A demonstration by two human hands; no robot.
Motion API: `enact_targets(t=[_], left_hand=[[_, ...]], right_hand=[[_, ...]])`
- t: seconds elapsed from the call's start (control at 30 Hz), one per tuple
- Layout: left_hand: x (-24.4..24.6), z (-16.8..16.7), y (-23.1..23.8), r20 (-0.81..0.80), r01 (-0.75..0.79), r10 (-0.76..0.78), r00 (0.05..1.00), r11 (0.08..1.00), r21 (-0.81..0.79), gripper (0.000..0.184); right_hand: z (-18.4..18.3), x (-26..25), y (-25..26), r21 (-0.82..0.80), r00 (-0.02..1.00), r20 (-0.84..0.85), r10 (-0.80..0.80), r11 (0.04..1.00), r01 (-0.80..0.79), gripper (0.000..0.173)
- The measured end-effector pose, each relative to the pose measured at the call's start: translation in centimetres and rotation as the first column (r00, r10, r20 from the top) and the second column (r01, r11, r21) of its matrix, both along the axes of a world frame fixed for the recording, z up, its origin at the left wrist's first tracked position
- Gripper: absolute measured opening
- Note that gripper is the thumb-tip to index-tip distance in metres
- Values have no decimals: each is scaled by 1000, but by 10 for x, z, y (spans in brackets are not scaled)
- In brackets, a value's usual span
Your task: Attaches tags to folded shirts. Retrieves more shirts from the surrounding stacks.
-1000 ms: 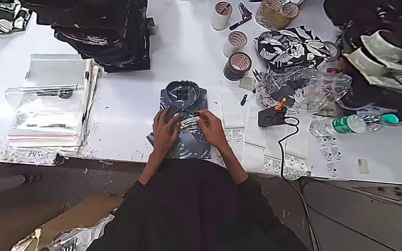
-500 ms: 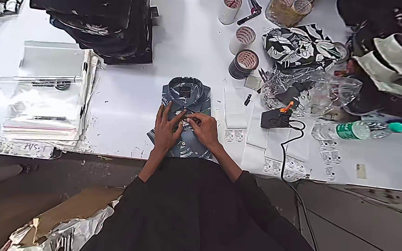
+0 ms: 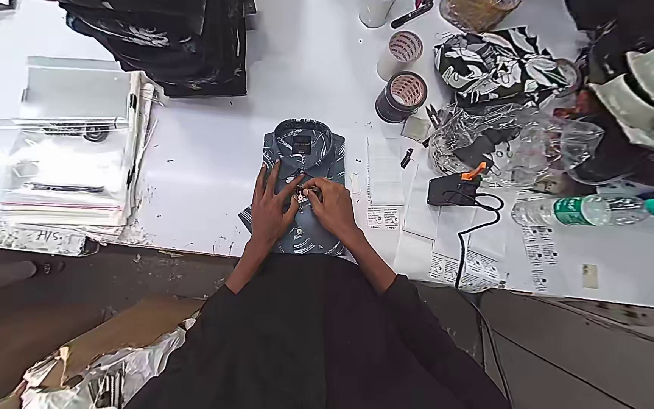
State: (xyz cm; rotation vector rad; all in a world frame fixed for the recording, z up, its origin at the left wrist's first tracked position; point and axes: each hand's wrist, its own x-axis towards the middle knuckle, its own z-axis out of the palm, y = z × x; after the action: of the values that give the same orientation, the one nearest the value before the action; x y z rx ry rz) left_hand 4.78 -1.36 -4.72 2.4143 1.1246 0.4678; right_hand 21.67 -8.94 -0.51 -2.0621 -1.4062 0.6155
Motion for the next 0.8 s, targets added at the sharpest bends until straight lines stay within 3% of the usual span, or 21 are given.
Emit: enact_targets(t=[0.17,0.37,0.5,0.57,0.63,0.73,0.8], left_hand=[[0,0,-1,-19,18,-18,1000,1000,6,45],[1,-2,-2,-42,16,-15,999,1000,25,46],[-3,-2,0,-10,37,-37,999,999,11,47],[-7,-2,1,81,50,-52,995,999,20,46],[-9,0,-3,186,77,-83,979,996,41,42],[-6,19,-15,355,148,-140,924,989,5,32],[4,38,-26,462,283,-213,861,955,-88,28]], right_hand=[[12,1,4,-81,984,105,144,987,-136,14],[23,22,7,-217,967,-155,205,947,-235,14],[21,26,-34,-181,975,-168,143,968,-173,36],[23,28,-73,-126,991,-133,20,991,-37,41],[24,37,-125,-65,974,-88,-209,977,204,36],[29,59,-203,-49,840,100,-533,841,539,29],[39,69,-247,-123,718,284,-636,719,684,32]])
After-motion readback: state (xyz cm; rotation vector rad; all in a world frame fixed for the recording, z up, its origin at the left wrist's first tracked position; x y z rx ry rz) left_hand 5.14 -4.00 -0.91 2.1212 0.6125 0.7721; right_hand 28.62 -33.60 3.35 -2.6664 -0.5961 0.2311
